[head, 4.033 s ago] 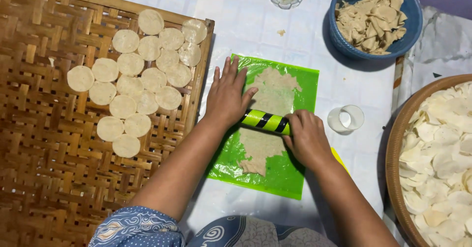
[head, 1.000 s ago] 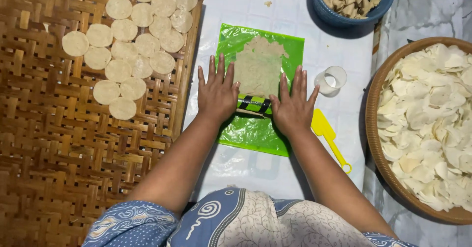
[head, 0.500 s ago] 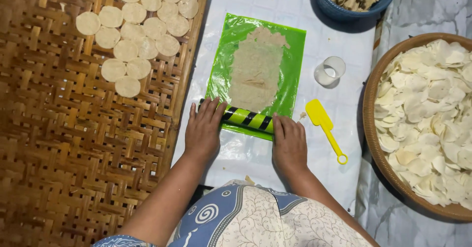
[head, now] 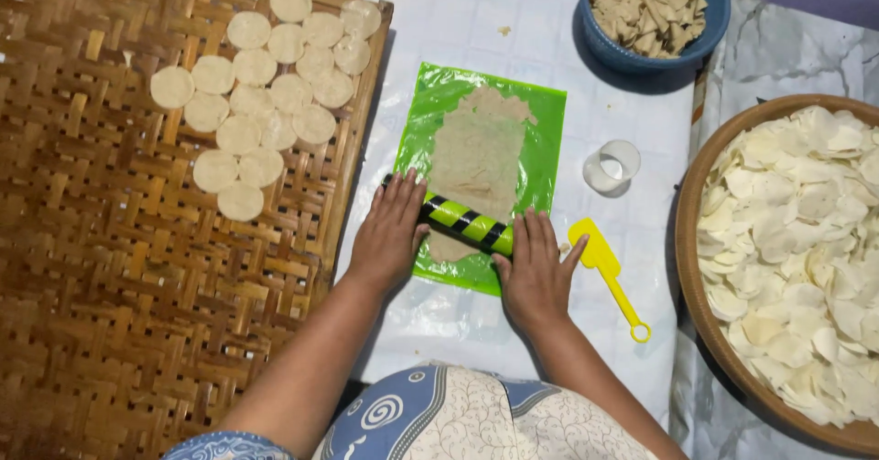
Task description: Flattening small pieces of dough using a rolling pin on a plastic-covered surface and placing them on a bamboo tray.
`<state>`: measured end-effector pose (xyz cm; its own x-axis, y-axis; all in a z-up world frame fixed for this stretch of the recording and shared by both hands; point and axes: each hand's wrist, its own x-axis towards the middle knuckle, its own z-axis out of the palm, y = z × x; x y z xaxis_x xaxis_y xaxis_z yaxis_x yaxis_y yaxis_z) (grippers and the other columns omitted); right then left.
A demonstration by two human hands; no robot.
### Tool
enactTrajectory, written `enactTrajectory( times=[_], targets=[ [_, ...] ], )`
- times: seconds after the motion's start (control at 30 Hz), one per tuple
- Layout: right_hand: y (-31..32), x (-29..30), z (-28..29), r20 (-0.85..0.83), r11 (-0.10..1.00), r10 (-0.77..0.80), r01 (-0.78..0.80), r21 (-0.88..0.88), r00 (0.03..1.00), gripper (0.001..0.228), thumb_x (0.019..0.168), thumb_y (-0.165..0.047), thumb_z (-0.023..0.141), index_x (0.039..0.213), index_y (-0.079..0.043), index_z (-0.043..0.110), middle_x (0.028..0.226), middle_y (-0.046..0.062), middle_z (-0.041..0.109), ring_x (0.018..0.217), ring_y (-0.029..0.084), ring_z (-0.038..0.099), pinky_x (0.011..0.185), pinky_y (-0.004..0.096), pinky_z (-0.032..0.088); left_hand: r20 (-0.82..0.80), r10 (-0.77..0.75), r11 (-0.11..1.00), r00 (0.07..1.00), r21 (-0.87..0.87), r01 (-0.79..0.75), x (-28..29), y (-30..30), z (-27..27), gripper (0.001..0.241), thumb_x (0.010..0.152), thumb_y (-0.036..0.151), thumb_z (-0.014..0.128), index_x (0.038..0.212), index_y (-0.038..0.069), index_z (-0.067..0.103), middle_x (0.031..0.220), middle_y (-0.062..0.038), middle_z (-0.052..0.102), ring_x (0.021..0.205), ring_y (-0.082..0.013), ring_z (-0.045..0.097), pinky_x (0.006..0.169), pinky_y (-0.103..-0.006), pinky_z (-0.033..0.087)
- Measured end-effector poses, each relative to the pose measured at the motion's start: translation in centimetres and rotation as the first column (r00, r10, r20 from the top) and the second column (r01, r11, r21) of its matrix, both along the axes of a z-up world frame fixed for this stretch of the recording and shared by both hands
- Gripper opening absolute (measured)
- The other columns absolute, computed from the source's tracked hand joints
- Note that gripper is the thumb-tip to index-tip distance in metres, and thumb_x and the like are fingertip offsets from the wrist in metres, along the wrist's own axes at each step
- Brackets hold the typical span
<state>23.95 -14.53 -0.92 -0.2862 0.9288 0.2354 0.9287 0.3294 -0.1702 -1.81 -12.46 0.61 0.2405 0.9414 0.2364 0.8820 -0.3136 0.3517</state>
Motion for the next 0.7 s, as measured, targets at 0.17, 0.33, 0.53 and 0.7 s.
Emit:
enactTrajectory(
  times=[0.17,0.33,0.53,0.7],
  targets=[
    [7.0,-0.1,0.1,0.102,0.977,-0.16,0.173,-0.126,0.982,0.066,0.109,-0.055,0.036,0.15,-0.006,0.05,0.16,0.022,0.044,0.153,0.034,0.034,0.116,0.075,-0.001,-0.043,0.06,0.992,0.997,-0.105,-0.064,1.7,6.2,0.1,0.065,0.108,0.044,0.039,0.158,0.003,0.036,0.166,-0.023,0.031,0.155,-0.0388,0.023,0.127,-0.0524,0.012],
    [15.0,-0.7,4.3,0.104,0.906,-0.204,0.228,-0.356,0.973,0.058,0.111,-0.051,0.024,0.161,-0.023,0.036,0.17,0.015,0.026,0.158,0.03,0.021,0.121,0.069,0.003,-0.126,0.08,0.985,0.989,-0.141,-0.097,2.4,13.6,0.7,0.061,0.109,0.046,0.035,0.153,0.004,0.047,0.162,-0.021,0.039,0.153,-0.0402,0.028,0.126,-0.0526,0.016],
    [20.4,-0.4,3.3,-0.057,0.986,-0.164,0.166,0.024,0.985,0.056,0.109,-0.029,0.052,0.156,0.0,0.043,0.165,0.021,0.03,0.152,0.035,0.028,0.121,0.058,0.017,-0.212,0.105,0.96,0.972,-0.234,-0.155,2.9,20.1,0.2,0.068,0.106,0.042,0.024,0.16,0.001,0.026,0.17,-0.016,0.015,0.157,-0.0301,0.004,0.124,-0.0557,-0.002],
    [18.1,-0.7,3.9,-0.05,0.991,-0.115,0.111,-0.069,0.992,0.063,0.114,-0.047,0.03,0.161,-0.006,0.038,0.169,0.021,0.02,0.157,0.036,0.015,0.122,0.064,0.008,-0.128,0.147,0.952,0.981,-0.251,-0.175,2.6,16.3,2.0,0.062,0.109,0.042,0.026,0.162,0.011,0.033,0.172,-0.016,0.016,0.159,-0.0348,0.005,0.125,-0.0587,-0.005]
  ],
)
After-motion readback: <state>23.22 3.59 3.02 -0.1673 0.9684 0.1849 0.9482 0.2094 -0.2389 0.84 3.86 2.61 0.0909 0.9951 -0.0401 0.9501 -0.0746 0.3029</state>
